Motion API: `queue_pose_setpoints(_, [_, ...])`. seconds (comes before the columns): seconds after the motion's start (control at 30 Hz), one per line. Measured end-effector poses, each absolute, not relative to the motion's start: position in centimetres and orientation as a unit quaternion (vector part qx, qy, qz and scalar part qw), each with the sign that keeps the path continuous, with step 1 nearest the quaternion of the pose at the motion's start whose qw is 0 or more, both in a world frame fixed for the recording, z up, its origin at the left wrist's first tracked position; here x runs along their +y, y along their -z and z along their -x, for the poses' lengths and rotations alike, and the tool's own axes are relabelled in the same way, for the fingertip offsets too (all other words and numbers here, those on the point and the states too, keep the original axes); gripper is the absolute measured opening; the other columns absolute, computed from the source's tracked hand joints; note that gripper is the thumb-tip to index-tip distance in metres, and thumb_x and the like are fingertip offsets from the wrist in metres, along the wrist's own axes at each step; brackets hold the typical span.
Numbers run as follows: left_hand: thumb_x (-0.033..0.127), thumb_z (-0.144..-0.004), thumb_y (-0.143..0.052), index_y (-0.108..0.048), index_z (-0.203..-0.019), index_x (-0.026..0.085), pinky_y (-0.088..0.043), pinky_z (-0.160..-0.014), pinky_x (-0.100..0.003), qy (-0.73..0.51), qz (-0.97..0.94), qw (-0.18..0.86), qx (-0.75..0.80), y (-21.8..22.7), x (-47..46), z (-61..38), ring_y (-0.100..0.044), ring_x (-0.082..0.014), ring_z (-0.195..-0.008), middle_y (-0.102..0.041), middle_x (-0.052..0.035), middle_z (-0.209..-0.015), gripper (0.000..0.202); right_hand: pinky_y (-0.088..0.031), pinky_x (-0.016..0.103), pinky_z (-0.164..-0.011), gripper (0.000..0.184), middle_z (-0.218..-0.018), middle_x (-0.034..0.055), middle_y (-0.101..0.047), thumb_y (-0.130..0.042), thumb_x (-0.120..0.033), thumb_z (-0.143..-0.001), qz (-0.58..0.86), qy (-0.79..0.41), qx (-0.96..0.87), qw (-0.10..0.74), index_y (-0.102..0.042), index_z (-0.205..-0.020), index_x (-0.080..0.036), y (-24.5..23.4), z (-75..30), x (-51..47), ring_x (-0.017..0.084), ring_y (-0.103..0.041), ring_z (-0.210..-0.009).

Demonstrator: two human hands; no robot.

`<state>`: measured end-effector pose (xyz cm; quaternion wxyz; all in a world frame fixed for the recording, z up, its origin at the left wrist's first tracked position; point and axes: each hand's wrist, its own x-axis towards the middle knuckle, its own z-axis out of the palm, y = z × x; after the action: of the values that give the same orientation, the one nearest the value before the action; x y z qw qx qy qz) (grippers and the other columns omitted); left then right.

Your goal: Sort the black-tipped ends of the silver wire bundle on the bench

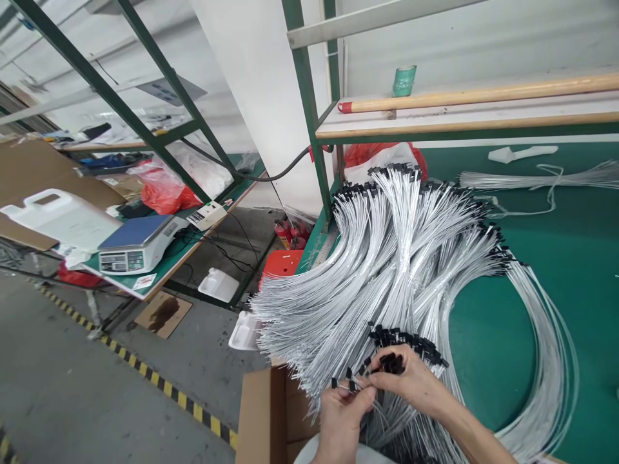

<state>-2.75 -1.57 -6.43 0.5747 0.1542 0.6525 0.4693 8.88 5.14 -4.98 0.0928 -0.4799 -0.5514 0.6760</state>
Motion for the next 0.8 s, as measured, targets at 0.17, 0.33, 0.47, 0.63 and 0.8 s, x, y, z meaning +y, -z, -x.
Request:
queue_pose_setpoints(0.17, [0.037, -0.048, -0.07, -0.061, -0.066, 0.001, -0.03, -0.047, -0.017, -0.463, -0.153, 0.572, 0.66, 6.4, -1.6, 2.9, -0.039, -0.0052, -0.052, -0.05, -0.0075, -0.065, 0.041, -0.031, 0.008, -0.066, 0.031, -0.08, 0.0034, -0.045, -0.044, -0.032, -0.066, 0.491, -0.622, -0.598, 0.122, -0.045, -0.077, -0.003, 5.9, -8.8, 4.8, -0.001, -0.039, -0.071])
queue_pose_setpoints(0.33, [0.035, -0.054, -0.064, -0.057, -0.066, 0.001, -0.023, -0.041, -0.018, -0.448, -0.174, 0.591, 0.648, 6.8, -1.5, 2.7, -0.03, -0.0045, -0.039, -0.038, -0.0019, -0.045, 0.037, -0.031, 0.009, -0.062, 0.03, -0.076, 0.0032, -0.045, -0.041, -0.031, -0.067, 0.495, -0.623, -0.594, 0.123, -0.046, -0.081, -0.004, 6.3, -9.1, 4.6, -0.001, -0.038, -0.068])
queue_pose_setpoints(0.47, [0.035, -0.057, -0.062, -0.051, -0.055, 0.003, -0.024, -0.042, -0.019, -0.429, -0.203, 0.602, 0.642, 6.8, -1.4, 2.6, -0.032, -0.006, -0.04, -0.042, -0.0042, -0.046, 0.033, -0.037, 0.009, -0.077, 0.05, -0.101, 0.004, -0.044, -0.046, -0.042, -0.068, 0.499, -0.643, -0.566, 0.13, -0.046, -0.108, -0.012, 6.1, -9.3, 4.6, 0.001, -0.044, -0.087])
queue_pose_setpoints(0.63, [0.035, -0.062, -0.059, -0.046, -0.051, 0.005, -0.027, -0.045, -0.021, -0.382, -0.24, 0.627, 0.635, 6.3, -0.9, 3.1, -0.034, -0.0068, -0.042, -0.042, -0.004, -0.048, 0.035, -0.04, 0.012, -0.068, 0.066, -0.09, 0.0098, -0.048, -0.051, -0.049, -0.063, 0.471, -0.707, -0.516, 0.106, -0.042, -0.11, -0.004, 5.7, -8.9, 4.6, 0.004, -0.049, -0.074])
queue_pose_setpoints(0.8, [0.035, -0.062, -0.06, -0.049, -0.052, 0.004, -0.029, -0.045, -0.02, -0.356, -0.252, 0.634, 0.638, 6.2, -0.9, 3.3, -0.037, -0.0069, -0.042, -0.043, -0.0042, -0.049, 0.034, -0.035, 0.009, -0.059, 0.049, -0.078, 0.008, -0.047, -0.051, -0.044, -0.064, 0.443, -0.715, -0.524, 0.136, -0.052, -0.083, 0.001, 5.6, -8.4, 4.7, 0.0, -0.043, -0.067])
